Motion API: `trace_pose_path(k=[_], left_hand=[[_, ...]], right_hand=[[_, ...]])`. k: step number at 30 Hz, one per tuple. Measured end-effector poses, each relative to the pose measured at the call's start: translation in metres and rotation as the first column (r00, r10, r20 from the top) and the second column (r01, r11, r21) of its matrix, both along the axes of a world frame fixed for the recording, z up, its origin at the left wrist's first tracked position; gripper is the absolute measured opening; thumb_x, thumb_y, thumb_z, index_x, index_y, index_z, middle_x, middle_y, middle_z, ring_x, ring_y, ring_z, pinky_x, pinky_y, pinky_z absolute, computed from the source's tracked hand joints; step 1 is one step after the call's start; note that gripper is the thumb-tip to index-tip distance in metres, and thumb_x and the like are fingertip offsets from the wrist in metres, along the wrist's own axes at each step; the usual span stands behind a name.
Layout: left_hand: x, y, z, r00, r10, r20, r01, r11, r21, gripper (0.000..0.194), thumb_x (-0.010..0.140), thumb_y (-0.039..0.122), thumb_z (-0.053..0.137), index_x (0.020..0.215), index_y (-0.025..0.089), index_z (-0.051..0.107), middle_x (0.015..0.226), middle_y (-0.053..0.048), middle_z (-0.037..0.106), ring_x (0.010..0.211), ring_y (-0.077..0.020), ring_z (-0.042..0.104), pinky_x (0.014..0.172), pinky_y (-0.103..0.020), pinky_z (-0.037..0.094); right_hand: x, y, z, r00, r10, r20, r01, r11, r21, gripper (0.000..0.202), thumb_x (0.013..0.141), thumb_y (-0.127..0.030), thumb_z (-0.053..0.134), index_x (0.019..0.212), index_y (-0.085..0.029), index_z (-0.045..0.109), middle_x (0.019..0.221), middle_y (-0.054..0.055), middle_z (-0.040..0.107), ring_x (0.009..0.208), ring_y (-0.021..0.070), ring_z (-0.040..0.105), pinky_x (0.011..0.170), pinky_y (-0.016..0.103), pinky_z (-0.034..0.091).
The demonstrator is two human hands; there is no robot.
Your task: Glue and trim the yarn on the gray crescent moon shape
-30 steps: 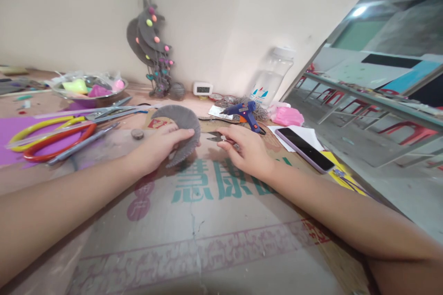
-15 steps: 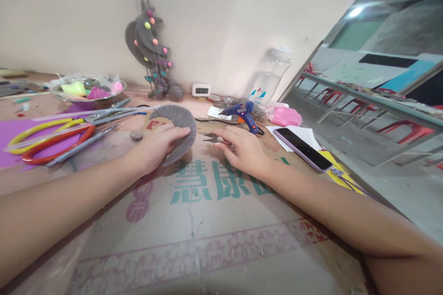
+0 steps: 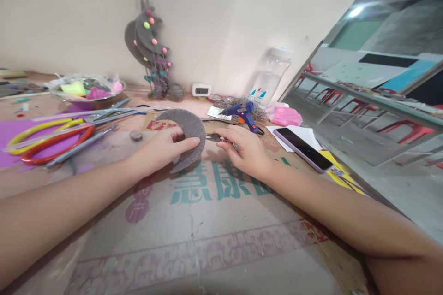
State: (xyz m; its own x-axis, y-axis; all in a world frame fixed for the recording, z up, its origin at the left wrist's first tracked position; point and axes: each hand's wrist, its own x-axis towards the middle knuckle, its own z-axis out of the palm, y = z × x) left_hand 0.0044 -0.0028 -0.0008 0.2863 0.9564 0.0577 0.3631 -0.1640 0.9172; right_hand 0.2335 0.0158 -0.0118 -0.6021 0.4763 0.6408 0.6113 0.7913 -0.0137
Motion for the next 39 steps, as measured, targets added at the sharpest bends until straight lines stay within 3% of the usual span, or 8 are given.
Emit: trace_pose_path(k=[5,10,15,21,33,39], left_hand=[[0.003,-0.002,0.0,0.995,0.085,0.046,-0.083,0.995,-0.048,0.036,0.081,0.043,0.061,0.057,0.019,0.048,0.051,0.006,0.047,0.047,-0.0098,0.042,0.044,-0.022,0.029],[0.007,-0.005,0.006,0.993,0.108,0.039,-0.106,0.993,-0.044,0.034,0.08,0.037,0.061,0.054,0.019,0.047,0.048,0.007,0.043,0.046,-0.0091,0.039,0.043,-0.021,0.026],[0.006,-0.003,0.003,0.997,0.069,0.022,-0.07,0.997,0.016,0.026,0.08,0.039,0.06,0.065,0.018,0.061,0.06,0.004,0.058,0.055,-0.0116,0.05,0.05,-0.021,0.035],[0.004,-0.001,-0.003,1.0,0.006,0.012,-0.006,1.0,0.028,0.028,0.082,0.043,0.056,0.077,0.017,0.066,0.073,0.001,0.066,0.064,-0.0142,0.056,0.056,-0.023,0.042],[0.003,-0.001,-0.003,0.987,0.01,-0.158,0.014,0.989,0.15,0.03,0.085,0.041,0.052,0.076,0.016,0.065,0.073,0.0,0.066,0.064,-0.0146,0.056,0.056,-0.023,0.042],[0.005,-0.002,-0.003,0.993,-0.029,-0.118,0.044,0.99,0.133,0.029,0.084,0.041,0.052,0.079,0.016,0.066,0.079,-0.001,0.069,0.07,-0.0165,0.059,0.06,-0.024,0.045]], right_hand=[[0.001,0.002,-0.002,1.0,0.014,-0.003,-0.014,1.0,0.014,0.027,0.094,-0.032,0.049,0.108,-0.015,0.064,0.086,0.007,0.067,0.079,0.0185,0.06,0.073,0.03,0.046],[0.001,0.002,-0.001,0.998,0.033,0.046,-0.033,0.999,-0.007,0.025,0.095,-0.028,0.048,0.108,-0.015,0.065,0.085,0.007,0.067,0.08,0.0179,0.06,0.072,0.029,0.045],[0.0,0.002,-0.001,0.998,0.028,0.056,-0.027,1.0,-0.013,0.025,0.094,-0.028,0.048,0.108,-0.015,0.064,0.087,0.007,0.068,0.081,0.0182,0.061,0.074,0.03,0.045],[0.001,0.002,-0.001,0.999,0.025,0.04,-0.026,0.999,0.021,0.024,0.094,-0.028,0.05,0.108,-0.014,0.065,0.089,0.007,0.069,0.083,0.0184,0.061,0.075,0.03,0.045],[0.0,0.002,-0.001,0.998,0.019,0.067,-0.022,0.999,0.035,0.025,0.095,-0.029,0.048,0.106,-0.014,0.066,0.085,0.007,0.068,0.08,0.0186,0.061,0.072,0.03,0.046],[0.0,0.001,-0.001,0.997,0.008,0.079,-0.011,0.999,0.038,0.024,0.095,-0.027,0.048,0.104,-0.016,0.067,0.082,0.006,0.067,0.078,0.0185,0.06,0.072,0.03,0.045]])
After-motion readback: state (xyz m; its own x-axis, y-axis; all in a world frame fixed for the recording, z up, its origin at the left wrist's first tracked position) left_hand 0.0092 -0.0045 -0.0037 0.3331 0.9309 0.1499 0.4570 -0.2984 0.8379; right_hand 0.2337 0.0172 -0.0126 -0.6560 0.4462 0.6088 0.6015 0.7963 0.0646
